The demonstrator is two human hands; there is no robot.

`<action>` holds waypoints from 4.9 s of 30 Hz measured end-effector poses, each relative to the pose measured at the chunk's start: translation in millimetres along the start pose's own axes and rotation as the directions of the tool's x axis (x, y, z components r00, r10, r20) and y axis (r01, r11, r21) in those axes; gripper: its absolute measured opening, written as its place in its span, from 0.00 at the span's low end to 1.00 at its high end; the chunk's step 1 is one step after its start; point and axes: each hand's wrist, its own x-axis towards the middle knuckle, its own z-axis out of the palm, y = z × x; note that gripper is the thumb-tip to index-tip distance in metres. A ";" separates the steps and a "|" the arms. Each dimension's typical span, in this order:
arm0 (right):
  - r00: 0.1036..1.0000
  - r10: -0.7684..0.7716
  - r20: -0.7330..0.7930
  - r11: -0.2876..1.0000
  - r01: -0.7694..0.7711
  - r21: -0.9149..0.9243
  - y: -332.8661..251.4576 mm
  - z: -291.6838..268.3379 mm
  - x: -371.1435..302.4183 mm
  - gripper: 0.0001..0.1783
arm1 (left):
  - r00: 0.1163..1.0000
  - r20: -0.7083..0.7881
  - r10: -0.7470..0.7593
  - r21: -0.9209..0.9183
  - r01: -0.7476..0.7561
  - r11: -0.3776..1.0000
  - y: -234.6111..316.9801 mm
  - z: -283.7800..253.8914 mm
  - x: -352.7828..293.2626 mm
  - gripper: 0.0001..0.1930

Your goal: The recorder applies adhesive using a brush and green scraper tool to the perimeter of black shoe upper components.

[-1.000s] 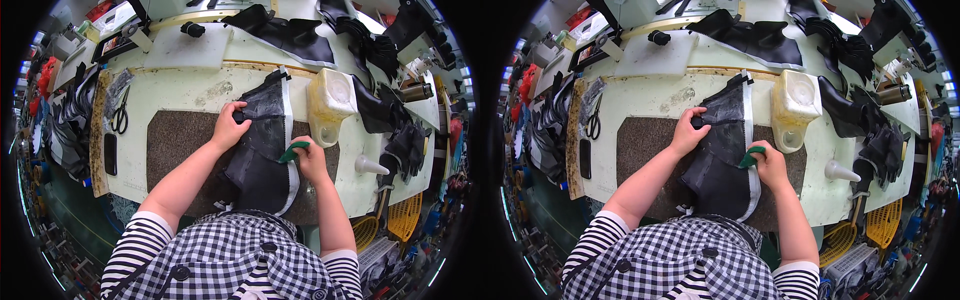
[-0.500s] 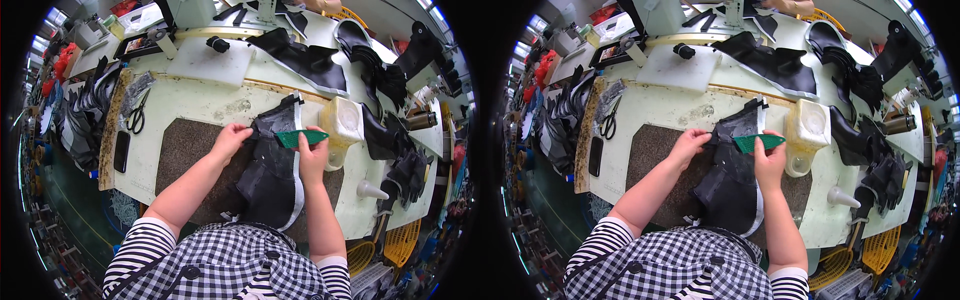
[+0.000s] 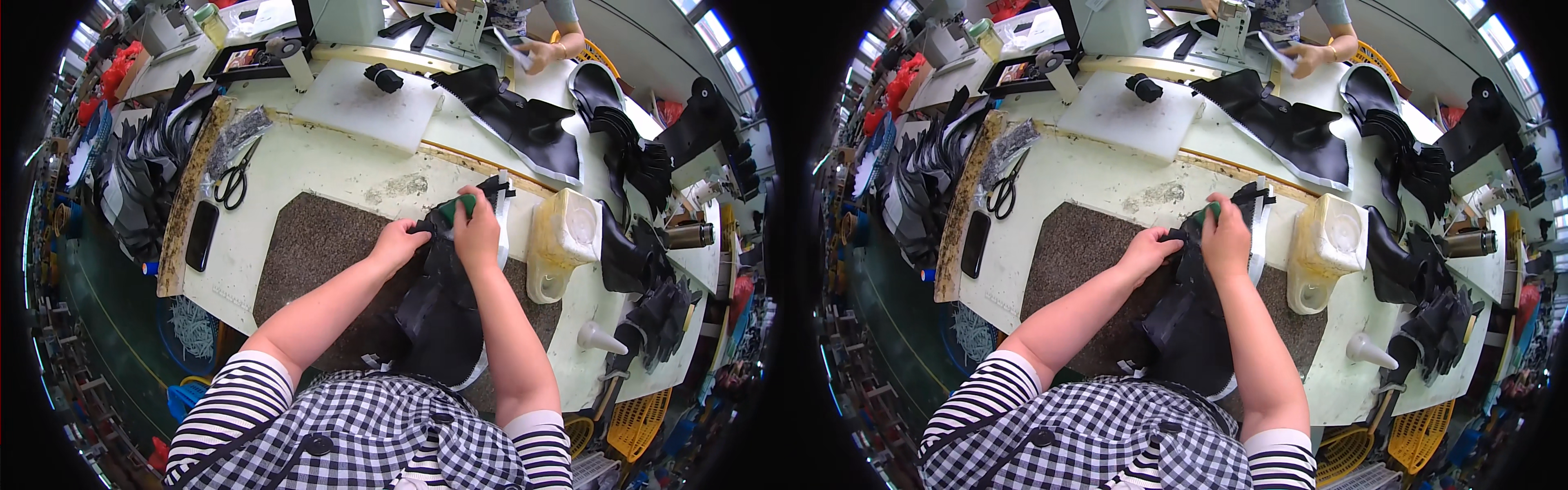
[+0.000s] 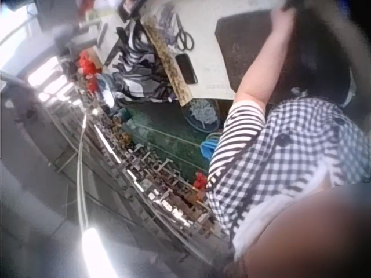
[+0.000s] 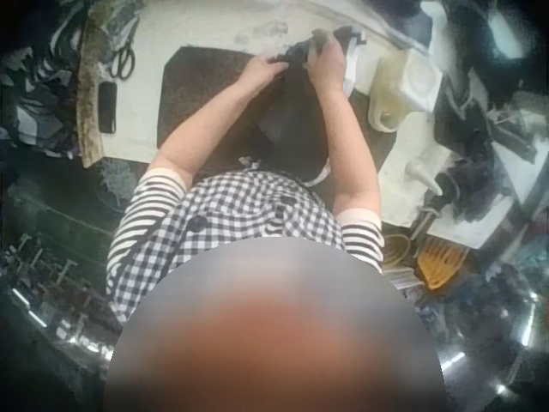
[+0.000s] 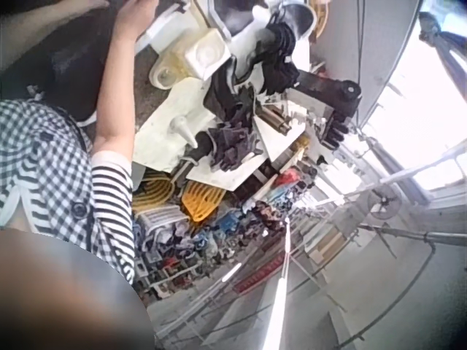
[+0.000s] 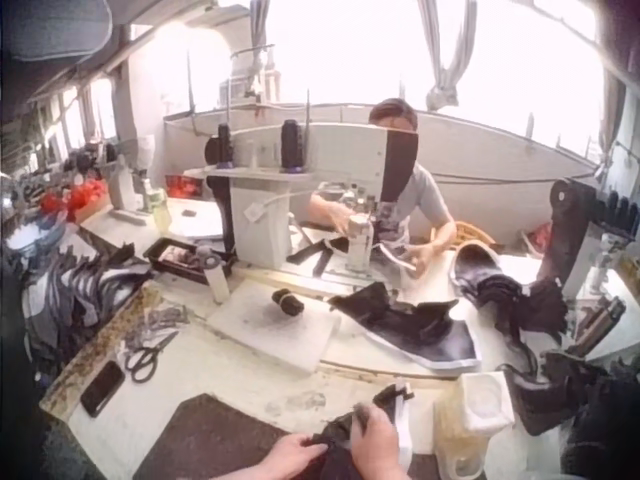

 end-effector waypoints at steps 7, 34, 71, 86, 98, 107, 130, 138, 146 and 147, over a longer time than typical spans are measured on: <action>0.988 0.052 0.148 0.998 -0.056 0.026 -21.5 -24.1 -10.4 0.10 | 0.999 -0.012 -0.036 -0.053 0.035 0.998 -9.7 -4.8 7.0 0.05; 0.979 0.053 0.196 0.996 -0.036 -0.087 24.2 -114.9 -111.3 0.09 | 0.992 -0.126 0.029 -0.103 -0.043 0.994 -8.3 -1.5 -5.5 0.08; 0.981 -0.130 -0.143 0.977 0.103 -0.185 24.8 -44.0 -22.5 0.12 | 0.828 -0.192 0.528 0.687 -0.271 0.674 10.6 16.0 -44.1 0.07; 0.785 0.337 -0.519 0.916 -0.145 0.375 26.4 -185.9 -133.3 0.10 | 0.783 -0.242 0.573 0.252 -0.520 0.816 30.0 33.5 -50.7 0.04; 0.758 0.326 -0.565 0.945 -0.276 0.175 94.7 -187.3 -119.7 0.12 | 0.930 -0.197 0.311 0.012 -0.314 0.949 23.0 24.9 -46.9 0.19; 0.900 0.415 -0.133 0.674 -0.206 0.710 7.3 -136.3 -109.9 0.14 | 0.927 -0.244 0.286 -0.150 -0.327 0.933 11.4 40.6 -41.9 0.11; 0.782 -0.623 0.018 0.782 0.623 -0.013 -46.2 -90.8 -32.9 0.16 | 0.959 -0.145 0.243 -0.239 -0.272 0.932 27.7 42.6 -44.7 0.09; 0.927 -0.181 -0.329 0.976 0.210 0.055 -21.1 -123.1 -67.2 0.08 | 0.946 -0.167 0.277 -0.192 -0.307 0.932 11.3 25.5 -46.4 0.16; 0.875 0.227 -0.429 0.971 -0.172 0.164 64.3 -185.3 -137.7 0.11 | 0.998 -0.064 -0.019 0.077 0.024 0.997 10.8 -40.1 -117.0 0.16; 0.871 0.230 -0.433 0.971 -0.175 0.163 68.2 -180.9 -135.4 0.11 | 0.993 -0.020 -0.119 0.163 0.121 0.979 11.5 -34.6 -125.0 0.18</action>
